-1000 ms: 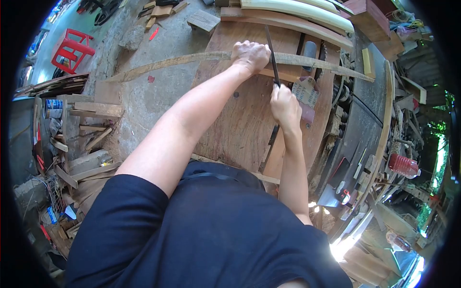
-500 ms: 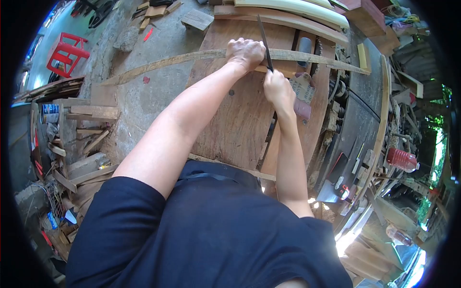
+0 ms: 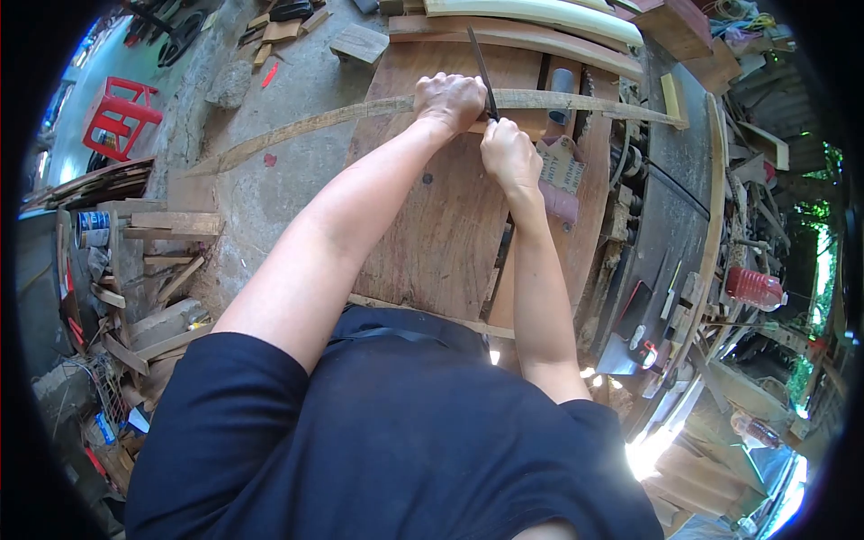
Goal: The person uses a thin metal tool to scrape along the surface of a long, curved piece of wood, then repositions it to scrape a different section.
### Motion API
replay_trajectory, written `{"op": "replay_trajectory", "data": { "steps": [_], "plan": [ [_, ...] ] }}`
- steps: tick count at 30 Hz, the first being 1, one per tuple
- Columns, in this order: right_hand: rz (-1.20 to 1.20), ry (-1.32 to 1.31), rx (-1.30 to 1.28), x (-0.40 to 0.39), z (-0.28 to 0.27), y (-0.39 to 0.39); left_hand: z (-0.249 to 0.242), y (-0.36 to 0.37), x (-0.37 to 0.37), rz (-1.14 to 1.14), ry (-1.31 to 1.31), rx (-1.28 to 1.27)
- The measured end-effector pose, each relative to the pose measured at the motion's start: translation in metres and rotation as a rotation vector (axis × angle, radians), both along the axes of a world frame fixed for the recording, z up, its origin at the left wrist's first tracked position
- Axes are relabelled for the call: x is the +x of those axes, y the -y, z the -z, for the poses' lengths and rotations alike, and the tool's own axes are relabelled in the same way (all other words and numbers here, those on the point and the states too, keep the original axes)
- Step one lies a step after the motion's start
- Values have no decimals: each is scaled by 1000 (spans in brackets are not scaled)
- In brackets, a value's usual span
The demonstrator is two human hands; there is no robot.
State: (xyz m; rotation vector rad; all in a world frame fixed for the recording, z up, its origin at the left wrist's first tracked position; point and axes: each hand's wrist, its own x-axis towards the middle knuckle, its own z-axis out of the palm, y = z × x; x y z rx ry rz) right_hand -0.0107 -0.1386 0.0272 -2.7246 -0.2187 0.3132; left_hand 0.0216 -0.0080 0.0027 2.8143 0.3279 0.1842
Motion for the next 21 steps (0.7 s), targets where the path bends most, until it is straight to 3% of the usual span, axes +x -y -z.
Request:
{"op": "replay_trajectory", "data": {
  "steps": [8,12,21],
  "plan": [
    [5,-44,10,-34,-10,22,-2,-2,2,43,-33,2],
    [10,-21,11,-7,-4,-1,5,-7,4,111,-13,64],
    [-45,-39,82,-29,-9,-29,-3,-35,-24,-44,-29,36]
  ]
}}
